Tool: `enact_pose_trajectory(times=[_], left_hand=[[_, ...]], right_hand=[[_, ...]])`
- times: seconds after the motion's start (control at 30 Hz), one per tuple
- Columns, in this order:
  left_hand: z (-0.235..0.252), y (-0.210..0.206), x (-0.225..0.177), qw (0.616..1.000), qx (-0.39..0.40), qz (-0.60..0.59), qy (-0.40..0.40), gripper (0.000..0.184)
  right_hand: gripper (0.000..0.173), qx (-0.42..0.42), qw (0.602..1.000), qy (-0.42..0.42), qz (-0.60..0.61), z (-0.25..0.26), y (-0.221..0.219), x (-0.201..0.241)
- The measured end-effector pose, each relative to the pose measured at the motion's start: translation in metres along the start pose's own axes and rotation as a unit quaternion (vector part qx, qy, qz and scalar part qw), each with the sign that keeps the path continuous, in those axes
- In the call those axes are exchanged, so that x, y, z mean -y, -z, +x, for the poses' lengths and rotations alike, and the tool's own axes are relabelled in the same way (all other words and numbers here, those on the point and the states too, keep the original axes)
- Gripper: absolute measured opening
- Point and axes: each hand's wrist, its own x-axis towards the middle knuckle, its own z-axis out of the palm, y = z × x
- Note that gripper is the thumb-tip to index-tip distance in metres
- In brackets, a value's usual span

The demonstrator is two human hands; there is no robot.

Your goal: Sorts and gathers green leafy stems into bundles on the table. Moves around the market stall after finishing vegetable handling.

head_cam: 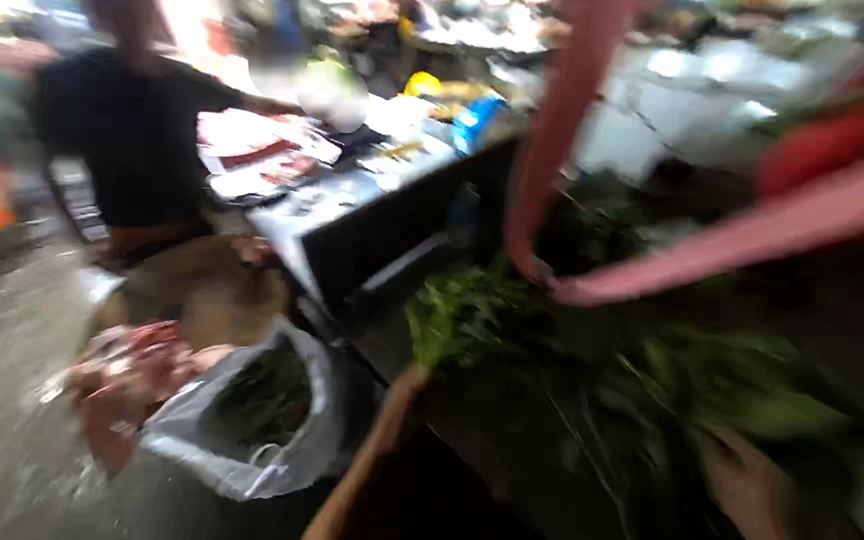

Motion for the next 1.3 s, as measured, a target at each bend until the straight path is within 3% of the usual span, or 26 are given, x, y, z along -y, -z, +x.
enact_pose_trajectory(times=[0.07,0.13,0.2,0.3,0.4,0.47,0.57,0.67,0.77,0.83,1.03,1.17,1.3], left_hand=[[-0.004,-0.003,0.004,1.000,-0.010,0.011,0.023,0.034],[-0.007,-0.003,0.009,0.998,-0.013,0.042,0.033,0.031],[-0.010,-0.001,0.015,0.997,-0.001,0.063,0.035,0.034],[-0.012,-0.008,0.020,0.996,0.014,0.077,0.045,0.036],[-0.007,-0.023,0.019,0.994,0.057,0.078,0.041,0.034],[-0.001,-0.036,0.020,0.993,0.091,0.067,0.033,0.035],[0.006,-0.052,0.024,0.989,0.126,0.064,0.033,0.037],[0.008,-0.067,0.034,0.984,0.165,0.051,0.053,0.035],[0.004,-0.082,0.052,0.978,0.178,0.029,0.104,0.035],[-0.001,-0.091,0.066,0.973,0.180,0.004,0.147,0.034],[-0.013,-0.109,0.112,0.947,0.211,-0.057,0.237,0.031],[-0.023,-0.113,0.130,0.917,0.219,-0.027,0.332,0.033],[-0.024,-0.107,0.138,0.884,0.251,-0.019,0.395,0.033]], right_hand=[[0.035,0.084,0.987,-0.117,-0.073,-0.005,-0.029,-0.024],[0.034,0.145,0.969,-0.164,-0.111,-0.015,-0.047,-0.054],[0.039,0.124,0.969,-0.191,-0.096,-0.028,-0.054,-0.069],[0.048,0.055,0.976,-0.202,-0.054,-0.042,-0.058,-0.074],[0.041,-0.014,0.988,-0.155,-0.020,-0.051,-0.066,-0.078],[0.037,-0.008,0.988,-0.153,-0.005,-0.056,-0.071,-0.075],[0.034,0.070,0.982,-0.172,-0.019,-0.061,-0.081,-0.074],[0.030,0.045,0.983,-0.165,-0.060,-0.073,-0.099,-0.083],[0.030,-0.036,0.984,-0.154,-0.078,-0.083,-0.097,-0.072],[0.029,-0.046,0.988,-0.146,-0.030,-0.087,-0.088,-0.051],[0.033,0.055,0.972,-0.086,0.210,-0.103,-0.071,0.033],[0.051,0.175,0.952,-0.172,0.181,-0.110,-0.099,0.060],[0.044,0.176,0.953,-0.190,0.160,-0.121,-0.117,0.054]])
